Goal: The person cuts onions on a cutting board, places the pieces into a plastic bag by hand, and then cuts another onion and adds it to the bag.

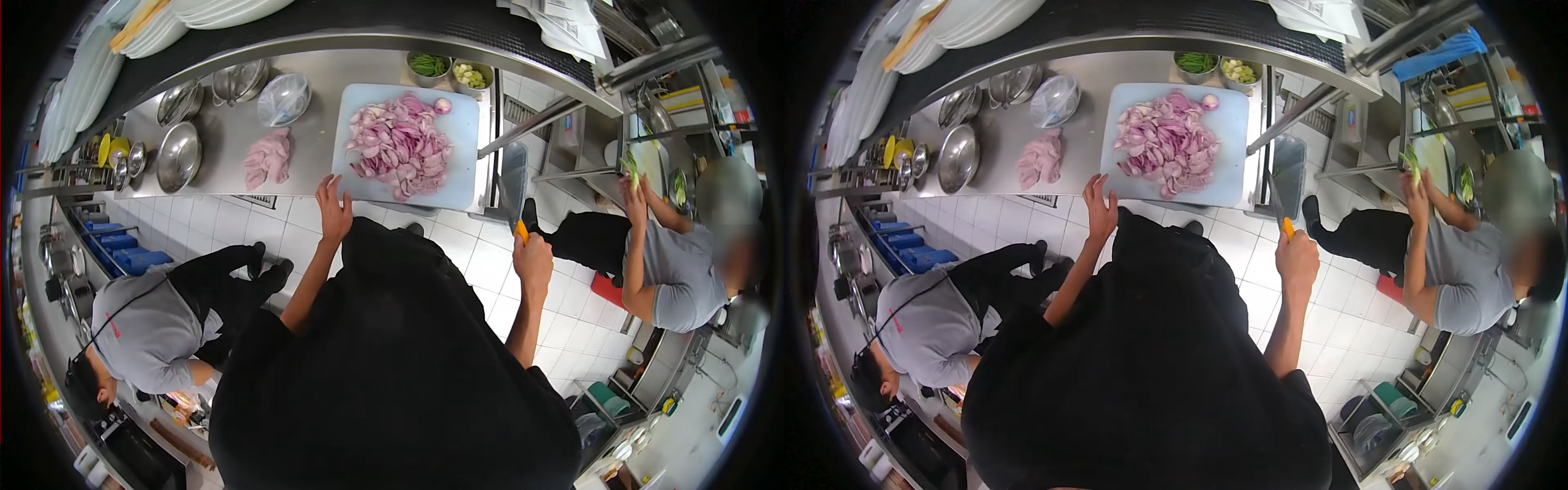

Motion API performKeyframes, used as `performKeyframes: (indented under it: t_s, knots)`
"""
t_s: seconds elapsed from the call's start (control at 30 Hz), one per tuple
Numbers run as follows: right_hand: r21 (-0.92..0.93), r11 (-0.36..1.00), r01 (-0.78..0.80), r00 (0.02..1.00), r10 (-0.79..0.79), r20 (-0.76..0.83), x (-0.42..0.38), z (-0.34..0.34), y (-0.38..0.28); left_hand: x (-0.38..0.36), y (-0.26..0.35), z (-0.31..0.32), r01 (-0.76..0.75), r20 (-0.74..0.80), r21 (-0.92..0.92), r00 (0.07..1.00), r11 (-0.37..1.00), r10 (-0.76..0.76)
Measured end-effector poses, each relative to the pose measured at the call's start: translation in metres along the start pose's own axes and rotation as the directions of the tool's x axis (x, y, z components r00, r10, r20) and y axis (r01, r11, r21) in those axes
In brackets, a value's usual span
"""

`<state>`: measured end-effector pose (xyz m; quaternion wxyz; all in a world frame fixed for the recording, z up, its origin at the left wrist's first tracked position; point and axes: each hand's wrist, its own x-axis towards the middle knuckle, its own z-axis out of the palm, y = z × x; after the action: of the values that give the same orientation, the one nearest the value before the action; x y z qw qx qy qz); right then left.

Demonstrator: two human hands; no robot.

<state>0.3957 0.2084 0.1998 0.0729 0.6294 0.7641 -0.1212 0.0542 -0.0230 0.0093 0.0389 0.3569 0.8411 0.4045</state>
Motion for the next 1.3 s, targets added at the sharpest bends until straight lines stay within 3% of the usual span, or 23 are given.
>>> performKeyframes:
  t_s: [0.37,0.4,0.5,0.53,0.57,0.63,0.7,0.73,0.8,0.83,0.9,0.97,1.07,1.2,1.27,1.3]
  knots:
    - [-0.107,0.987,0.123,0.966,-0.094,0.239,0.139,0.106,-0.013,0.011,-0.007,-0.020,0.064,-0.080,-0.095,0.994,0.993,-0.071]
    - [-0.062,0.978,0.197,0.974,-0.189,0.122,0.159,0.137,-0.001,0.016,-0.010,-0.025,0.077,-0.099,-0.100,0.991,0.992,-0.087]
    - [-0.069,0.983,0.172,0.951,-0.147,0.274,0.204,0.174,0.000,0.039,-0.023,-0.044,0.048,-0.196,-0.082,0.978,0.995,-0.064]
    - [0.054,0.991,0.125,0.946,-0.135,0.294,0.208,0.172,-0.003,0.048,-0.034,-0.050,0.037,-0.228,-0.060,0.972,0.997,-0.050]
    - [0.046,0.996,0.071,0.928,-0.083,0.363,0.213,0.169,-0.005,0.057,-0.044,-0.056,0.026,-0.256,-0.040,0.966,0.999,-0.036]
    - [0.017,0.999,-0.044,0.869,0.030,0.493,0.188,0.111,-0.035,0.076,-0.064,-0.069,0.060,-0.300,-0.078,0.950,0.995,-0.081]
    - [-0.114,0.986,0.122,0.988,-0.109,0.112,0.165,0.099,-0.032,0.103,-0.076,-0.084,0.109,-0.306,-0.204,0.937,0.973,-0.169]
    - [-0.207,0.961,0.182,0.976,-0.202,-0.077,0.148,0.091,-0.028,0.116,-0.088,-0.087,0.174,-0.347,-0.176,0.910,0.969,-0.227]
    - [-0.074,0.970,0.230,0.928,-0.241,-0.284,0.097,0.037,-0.054,0.145,-0.142,-0.087,0.375,-0.224,-0.360,0.854,0.854,-0.469]
    - [0.064,0.963,0.262,0.932,-0.236,-0.276,0.076,0.016,-0.073,0.157,-0.167,-0.086,0.471,-0.144,-0.436,0.805,0.767,-0.576]
    - [0.340,0.887,0.314,0.936,-0.230,-0.266,0.045,-0.009,-0.117,0.188,-0.185,-0.091,0.548,-0.004,-0.525,0.764,0.652,-0.645]
    - [0.475,0.798,0.371,0.929,-0.314,-0.198,0.033,0.000,-0.160,0.218,-0.187,-0.098,0.657,0.166,-0.546,0.693,0.520,-0.701]
    - [0.590,0.676,0.442,0.869,-0.486,-0.093,0.031,0.040,-0.225,0.261,-0.288,-0.051,0.702,0.210,-0.252,0.712,0.666,-0.670]
    - [0.684,0.486,0.544,0.735,-0.670,-0.108,0.038,0.076,-0.321,0.268,-0.240,-0.088,0.594,0.455,-0.236,0.767,0.769,-0.453]
    - [0.762,0.434,0.481,0.714,-0.698,-0.053,0.056,0.114,-0.358,0.255,-0.222,-0.098,0.555,0.520,-0.253,0.769,0.792,-0.373]
    - [0.754,0.506,0.419,0.766,-0.643,0.006,0.063,0.134,-0.376,0.251,-0.226,-0.099,0.580,0.595,-0.264,0.726,0.771,-0.343]
